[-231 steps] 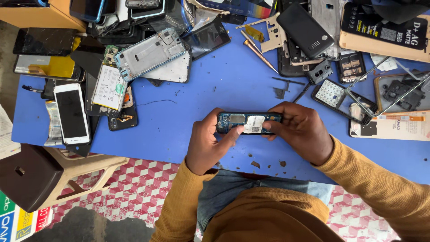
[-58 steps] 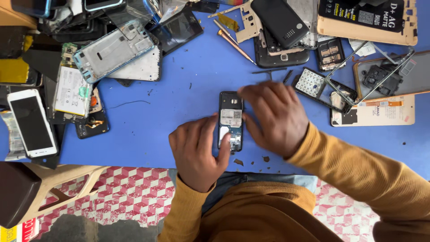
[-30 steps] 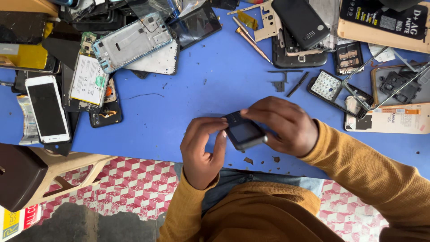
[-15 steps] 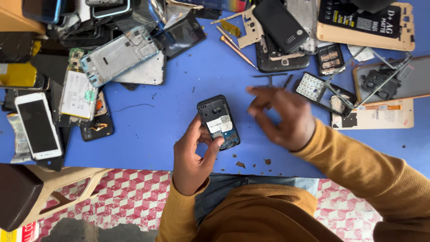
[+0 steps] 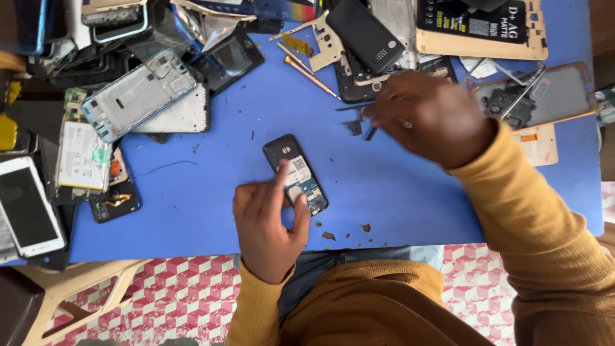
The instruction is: The person repairs a mobile phone by connecting a ribbon cable to the motherboard and securing it with a metal bracket. They then reassemble the phone by placing the battery and keypad assembly back into the casing.
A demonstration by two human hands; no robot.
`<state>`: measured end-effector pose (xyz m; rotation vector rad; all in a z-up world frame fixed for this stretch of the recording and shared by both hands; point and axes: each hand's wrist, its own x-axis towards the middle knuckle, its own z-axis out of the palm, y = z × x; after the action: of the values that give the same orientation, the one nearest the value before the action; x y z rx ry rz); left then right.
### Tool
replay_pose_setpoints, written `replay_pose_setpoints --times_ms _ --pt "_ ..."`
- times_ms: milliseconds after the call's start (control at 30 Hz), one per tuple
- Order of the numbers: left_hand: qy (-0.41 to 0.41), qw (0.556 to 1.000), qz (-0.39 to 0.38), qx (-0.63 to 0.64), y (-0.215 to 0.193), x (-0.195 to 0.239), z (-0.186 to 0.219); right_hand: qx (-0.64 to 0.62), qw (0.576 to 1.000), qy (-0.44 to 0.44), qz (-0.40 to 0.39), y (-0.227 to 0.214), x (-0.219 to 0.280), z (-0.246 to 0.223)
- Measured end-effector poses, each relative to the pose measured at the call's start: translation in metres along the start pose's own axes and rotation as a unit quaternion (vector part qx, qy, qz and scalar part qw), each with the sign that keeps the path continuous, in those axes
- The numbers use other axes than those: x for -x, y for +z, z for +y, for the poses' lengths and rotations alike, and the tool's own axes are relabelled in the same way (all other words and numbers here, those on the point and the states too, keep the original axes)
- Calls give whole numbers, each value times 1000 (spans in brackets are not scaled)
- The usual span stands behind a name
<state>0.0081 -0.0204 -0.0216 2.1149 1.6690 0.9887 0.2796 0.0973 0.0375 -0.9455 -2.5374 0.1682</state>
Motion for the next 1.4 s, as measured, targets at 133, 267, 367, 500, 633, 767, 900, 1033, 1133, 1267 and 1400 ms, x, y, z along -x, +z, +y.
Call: replay_pose_setpoints --times_ms 133,267,367,500,633,767,900,1033,1133,1267,1400 --pt "18 1000 2 -23 2 -1 1 86 996 -11 -3 26 0 -16" --pt "4 1000 22 6 0 0 3 81 997 16 12 32 0 -24" --pt "10 998 45 36 -1 3 3 49 998 33 16 34 -1 -29" --pt "10 998 47 37 -4 7 -2 1 999 40 20 34 -9 -36" --pt "53 997 25 40 -9 5 1 -46 996 30 64 29 -10 -46" --pt "62 997 40 2 -8 4 1 -172 984 34 14 35 -10 -57" --pt "31 999 37 19 -4 8 -3 -174 984 30 1 46 -7 -70" --pt "39 996 69 29 -3 7 -2 -172 984 43 -20 51 -6 -74" --pt "45 998 53 1 -4 6 0 -196 978 63 -28 49 -4 -73" --pt "47 998 41 -13 -4 4 0 -139 985 80 -54 44 -2 -69" --pt "56 997 48 -10 -6 4 2 -159 982 85 -55 43 -1 -70"
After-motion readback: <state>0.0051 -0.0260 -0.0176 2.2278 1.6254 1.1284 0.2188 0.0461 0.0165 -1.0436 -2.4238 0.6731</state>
